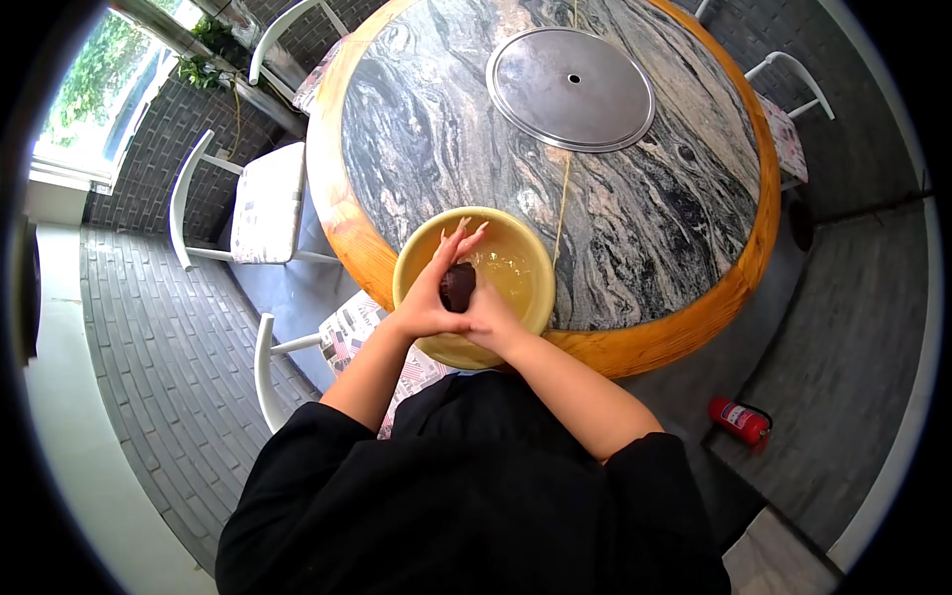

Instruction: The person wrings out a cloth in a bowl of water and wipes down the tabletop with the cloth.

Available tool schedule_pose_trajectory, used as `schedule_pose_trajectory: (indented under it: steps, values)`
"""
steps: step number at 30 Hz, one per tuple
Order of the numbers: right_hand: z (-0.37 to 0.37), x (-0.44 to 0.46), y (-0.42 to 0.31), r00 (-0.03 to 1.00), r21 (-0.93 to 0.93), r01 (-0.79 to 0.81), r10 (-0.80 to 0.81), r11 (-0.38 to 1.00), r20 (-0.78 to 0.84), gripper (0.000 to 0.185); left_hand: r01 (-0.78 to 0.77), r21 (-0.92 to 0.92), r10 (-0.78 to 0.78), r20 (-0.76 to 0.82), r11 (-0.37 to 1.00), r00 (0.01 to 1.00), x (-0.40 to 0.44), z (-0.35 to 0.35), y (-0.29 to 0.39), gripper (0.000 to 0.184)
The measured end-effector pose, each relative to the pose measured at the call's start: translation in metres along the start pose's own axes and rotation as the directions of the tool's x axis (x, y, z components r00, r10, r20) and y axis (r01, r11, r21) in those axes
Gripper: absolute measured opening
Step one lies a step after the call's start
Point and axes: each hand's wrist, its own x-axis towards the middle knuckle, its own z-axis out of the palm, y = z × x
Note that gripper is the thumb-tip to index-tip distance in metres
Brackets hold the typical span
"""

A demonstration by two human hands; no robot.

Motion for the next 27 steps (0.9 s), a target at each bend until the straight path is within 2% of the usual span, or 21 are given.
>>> schedule_pose_trajectory:
  steps: [1, 2, 3, 4, 5, 6, 7, 8, 9, 10, 11, 12, 13, 14, 16, 17, 18, 20, 21, 23, 27]
  values:
    - [-0.001, 0.0, -0.004, 1.0, -0.001, 0.0, 0.0, 1.0, -0.004, 0.061, 0.043, -0.219, -0.062, -0.078, 0.975, 0.995, 0.0, 0.007, -0.012, 0.092]
    - [-0.002, -0.001, -0.009, 0.997, -0.05, -0.069, 0.071, 0.996, 0.04, 0.059, 0.043, -0.221, -0.061, -0.076, 0.974, 0.995, -0.001, 0.008, -0.019, 0.092]
    - [-0.003, -0.001, -0.014, 0.986, -0.102, -0.135, 0.143, 0.986, 0.081, 0.057, 0.09, -0.156, -0.091, 0.003, 0.984, 0.996, -0.001, 0.005, -0.021, 0.075]
    - [-0.003, 0.0, -0.009, 0.986, -0.103, -0.135, 0.143, 0.986, 0.081, 0.057, 0.131, -0.086, -0.125, 0.078, 0.988, 0.989, -0.002, 0.004, -0.022, 0.058]
    - [-0.002, 0.003, 0.001, 0.971, -0.234, -0.126, 0.168, 0.964, 0.169, 0.051, 0.124, -0.139, -0.125, -0.002, 0.983, 0.992, -0.003, 0.011, -0.021, 0.031]
    - [-0.001, 0.004, 0.013, 0.946, -0.359, -0.103, 0.202, 0.928, 0.251, 0.046, 0.124, -0.139, -0.125, -0.003, 0.983, 0.992, -0.006, 0.013, -0.021, 0.031]
    - [0.003, 0.003, 0.031, 0.947, -0.359, -0.103, 0.202, 0.928, 0.251, 0.046, 0.116, -0.22, -0.118, 0.007, 0.969, 0.993, -0.009, 0.016, -0.023, 0.03]
    - [0.009, 0.001, 0.054, 0.973, -0.425, 0.056, 0.047, 0.903, 0.227, 0.041, 0.109, -0.3, -0.109, 0.018, 0.948, 0.994, -0.009, 0.017, -0.025, 0.03]
    - [0.008, 0.0, 0.054, 0.975, -0.455, 0.13, -0.031, 0.881, 0.22, 0.039, 0.072, -0.267, -0.073, 0.008, 0.961, 0.997, -0.007, 0.016, -0.019, 0.019]
    - [0.006, 0.004, 0.04, 0.971, -0.488, 0.2, -0.108, 0.85, 0.211, 0.037, 0.077, -0.267, -0.076, 0.012, 0.961, 0.997, -0.008, 0.017, -0.024, 0.019]
    - [0.0, 0.006, 0.027, 0.978, -0.378, 0.063, 0.019, 0.924, 0.209, 0.035, 0.11, -0.393, -0.127, -0.016, 0.913, 0.992, -0.01, 0.017, -0.031, 0.014]
    - [-0.002, 0.012, 0.018, 0.969, -0.375, 0.014, 0.08, 0.927, 0.234, 0.033, 0.136, -0.512, -0.181, -0.038, 0.848, 0.983, -0.009, 0.016, -0.03, 0.009]
    - [-0.003, 0.018, 0.008, 0.956, -0.375, -0.035, 0.141, 0.926, 0.258, 0.031, 0.068, -0.66, -0.197, -0.123, 0.748, 0.973, -0.005, 0.023, -0.024, 0.006]
    - [0.0, 0.02, 0.011, 0.956, -0.371, -0.037, 0.141, 0.928, 0.258, 0.031, 0.073, -0.658, -0.201, -0.12, 0.749, 0.972, -0.006, 0.021, -0.027, 0.006]
    - [0.008, 0.022, 0.027, 0.966, -0.278, -0.095, 0.155, 0.956, 0.206, 0.039, 0.146, -0.776, -0.301, -0.059, 0.614, 0.952, -0.003, 0.015, -0.03, 0.013]
    - [0.015, 0.017, 0.035, 0.995, -0.316, 0.012, 0.019, 0.949, 0.097, 0.03, 0.205, -0.77, -0.38, -0.052, 0.604, 0.924, -0.003, 0.014, -0.026, 0.018]
    - [0.013, 0.014, 0.03, 0.995, -0.314, 0.007, 0.023, 0.95, 0.093, 0.03, 0.21, -0.771, -0.382, -0.047, 0.601, 0.923, -0.001, 0.013, -0.021, 0.018]
    - [0.007, 0.011, 0.01, 0.998, -0.186, -0.017, 0.005, 0.982, -0.063, 0.029, 0.223, -0.784, -0.384, -0.022, 0.579, 0.923, 0.002, 0.011, -0.017, 0.021]
    - [0.009, 0.012, 0.018, 0.998, -0.184, -0.019, 0.007, 0.983, -0.065, 0.029, 0.199, -0.751, -0.365, -0.06, 0.63, 0.929, 0.004, 0.014, -0.018, 0.027]
    - [0.011, 0.014, 0.042, 0.973, -0.295, 0.217, -0.231, 0.931, -0.013, 0.026, 0.196, -0.771, -0.374, -0.058, 0.606, 0.926, 0.003, 0.014, -0.022, 0.031]
    - [0.009, 0.01, 0.045, 0.967, -0.366, 0.239, -0.253, 0.899, 0.011, 0.022, 0.209, -0.791, -0.418, -0.065, 0.575, 0.906, 0.006, 0.016, -0.02, 0.039]
